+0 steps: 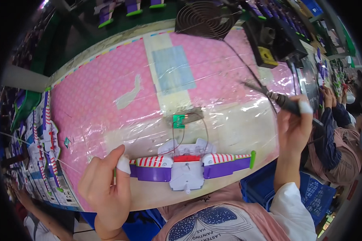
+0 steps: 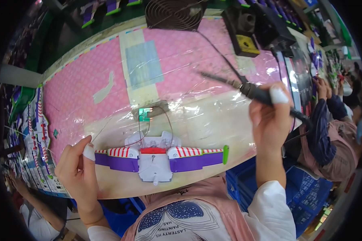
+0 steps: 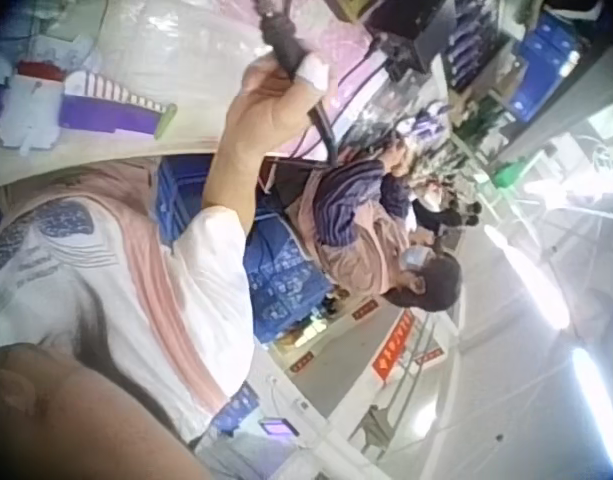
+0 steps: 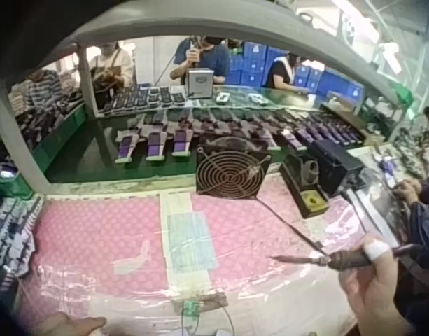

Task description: Soldering wires to a small printed circuit board on a plastic toy part.

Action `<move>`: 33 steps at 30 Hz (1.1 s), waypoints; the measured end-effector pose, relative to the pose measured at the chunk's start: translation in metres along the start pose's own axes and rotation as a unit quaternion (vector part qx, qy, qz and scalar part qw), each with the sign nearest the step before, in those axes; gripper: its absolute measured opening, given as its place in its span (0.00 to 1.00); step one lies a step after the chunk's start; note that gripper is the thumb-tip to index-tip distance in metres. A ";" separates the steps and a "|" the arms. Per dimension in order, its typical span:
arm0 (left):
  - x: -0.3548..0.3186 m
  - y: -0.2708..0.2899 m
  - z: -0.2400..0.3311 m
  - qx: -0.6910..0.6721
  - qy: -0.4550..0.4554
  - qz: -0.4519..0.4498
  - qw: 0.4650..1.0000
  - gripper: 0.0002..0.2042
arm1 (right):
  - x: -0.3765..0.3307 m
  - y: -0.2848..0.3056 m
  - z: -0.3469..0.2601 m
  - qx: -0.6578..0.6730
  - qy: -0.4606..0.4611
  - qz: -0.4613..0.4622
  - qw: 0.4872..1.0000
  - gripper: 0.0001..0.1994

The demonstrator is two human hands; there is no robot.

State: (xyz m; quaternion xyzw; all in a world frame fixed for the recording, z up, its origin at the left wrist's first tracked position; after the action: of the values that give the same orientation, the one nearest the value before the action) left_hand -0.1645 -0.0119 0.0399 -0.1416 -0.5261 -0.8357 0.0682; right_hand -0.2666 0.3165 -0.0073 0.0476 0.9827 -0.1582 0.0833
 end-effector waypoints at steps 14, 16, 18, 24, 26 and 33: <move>0.040 -0.088 0.040 0.037 -0.263 -0.126 0.956 0.21 | 0.119 0.001 0.016 -0.153 -0.110 0.006 0.982 0.15; 0.027 -0.067 0.025 0.012 -0.206 -0.073 0.976 0.16 | 0.054 -0.040 0.038 -0.388 -0.048 -0.198 0.899 0.13; 0.026 -0.044 0.022 -0.077 -0.102 -0.090 0.988 0.14 | -0.023 -0.046 0.067 -0.547 -0.023 -0.379 0.746 0.09; -0.036 0.007 -0.150 -0.477 0.182 -0.104 0.854 0.16 | -0.076 -0.064 0.055 -0.291 -0.304 -0.482 0.769 0.13; -0.061 0.018 -0.170 -0.383 0.311 0.036 0.869 0.14 | -0.066 -0.127 0.050 -0.280 -0.347 -0.471 0.761 0.14; -0.012 -0.012 -0.151 -0.214 0.142 0.188 0.948 0.15 | 0.068 -0.346 0.141 -0.129 -0.307 -0.395 0.856 0.08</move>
State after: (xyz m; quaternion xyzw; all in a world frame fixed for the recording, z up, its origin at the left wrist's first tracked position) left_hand -0.1813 -0.1429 -0.0359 -0.1293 -0.2833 -0.9124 0.2658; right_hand -0.3535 -0.0512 -0.0465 -0.4071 0.8548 -0.0562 0.3169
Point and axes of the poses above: each hand's wrist, its own x-axis towards the middle knuckle, its own y-axis out of the back of the hand, z = x × y, the point moved 7 cm from there along x, towards the middle knuckle, and after that the axes turned 14 degrees about -y, right-handed, at the moved point
